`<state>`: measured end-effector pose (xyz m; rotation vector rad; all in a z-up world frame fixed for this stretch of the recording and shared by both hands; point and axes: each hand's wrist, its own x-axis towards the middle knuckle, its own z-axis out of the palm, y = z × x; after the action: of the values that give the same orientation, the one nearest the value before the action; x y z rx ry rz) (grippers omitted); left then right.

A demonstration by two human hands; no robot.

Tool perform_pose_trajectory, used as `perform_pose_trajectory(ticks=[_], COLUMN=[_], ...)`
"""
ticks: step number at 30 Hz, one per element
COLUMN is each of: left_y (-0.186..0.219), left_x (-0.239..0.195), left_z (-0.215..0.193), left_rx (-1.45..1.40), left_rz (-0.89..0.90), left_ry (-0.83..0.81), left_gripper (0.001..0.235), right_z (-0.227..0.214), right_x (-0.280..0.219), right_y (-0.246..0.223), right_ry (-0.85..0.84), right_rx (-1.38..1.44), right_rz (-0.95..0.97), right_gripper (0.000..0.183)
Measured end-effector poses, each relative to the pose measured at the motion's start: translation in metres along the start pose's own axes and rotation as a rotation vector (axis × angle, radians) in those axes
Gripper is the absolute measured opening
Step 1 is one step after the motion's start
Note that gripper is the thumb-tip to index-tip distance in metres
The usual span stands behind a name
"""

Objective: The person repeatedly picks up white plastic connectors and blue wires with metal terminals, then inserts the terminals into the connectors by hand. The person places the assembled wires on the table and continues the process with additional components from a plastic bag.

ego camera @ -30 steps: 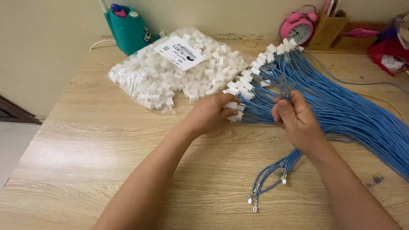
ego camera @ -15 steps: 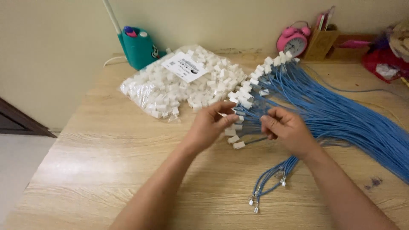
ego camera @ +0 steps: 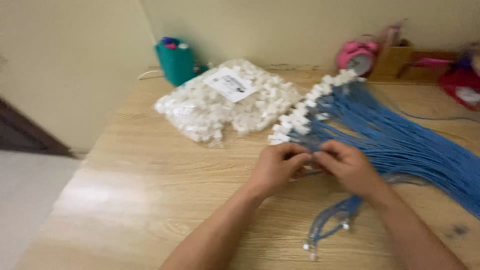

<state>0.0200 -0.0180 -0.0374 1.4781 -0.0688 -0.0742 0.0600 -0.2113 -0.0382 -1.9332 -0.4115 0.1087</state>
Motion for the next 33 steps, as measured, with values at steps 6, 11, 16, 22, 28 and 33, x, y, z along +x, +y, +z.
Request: perform_pose_trajectory(ticks=[6, 11, 16, 22, 28, 33], left_y=[0.038, 0.078, 0.075, 0.047, 0.042, 0.039], left_x=[-0.015, -0.029, 0.001, 0.036, 0.046, 0.042], left_z=[0.008, -0.006, -0.078, -0.123, -0.123, -0.141], left_rx=[-0.038, 0.025, 0.726, 1.41, 1.529, 1.474], left_rz=[-0.14, -0.144, 0.03, -0.153, 0.161, 0.173], left_ry=[0.127, 0.059, 0.228, 0.103, -0.111, -0.144], left_gripper=[0.012, 0.019, 0.034, 0.018, 0.025, 0.036], right_z=[-0.004, -0.004, -0.001, 0.003, 0.002, 0.002], right_x=[-0.003, -0.004, -0.008, -0.007, -0.008, -0.002], right_y=[-0.007, 0.0, -0.017, -0.018, -0.023, -0.007], right_ry=[0.055, 0.144, 0.208, 0.118, 0.084, 0.059], right_rx=[-0.083, -0.411, -0.232, -0.201, -0.233, -0.32], right_rz=[0.15, 0.022, 0.083, 0.148, 0.22, 0.111], right_gripper=[0.021, 0.02, 0.014, 0.021, 0.025, 0.025])
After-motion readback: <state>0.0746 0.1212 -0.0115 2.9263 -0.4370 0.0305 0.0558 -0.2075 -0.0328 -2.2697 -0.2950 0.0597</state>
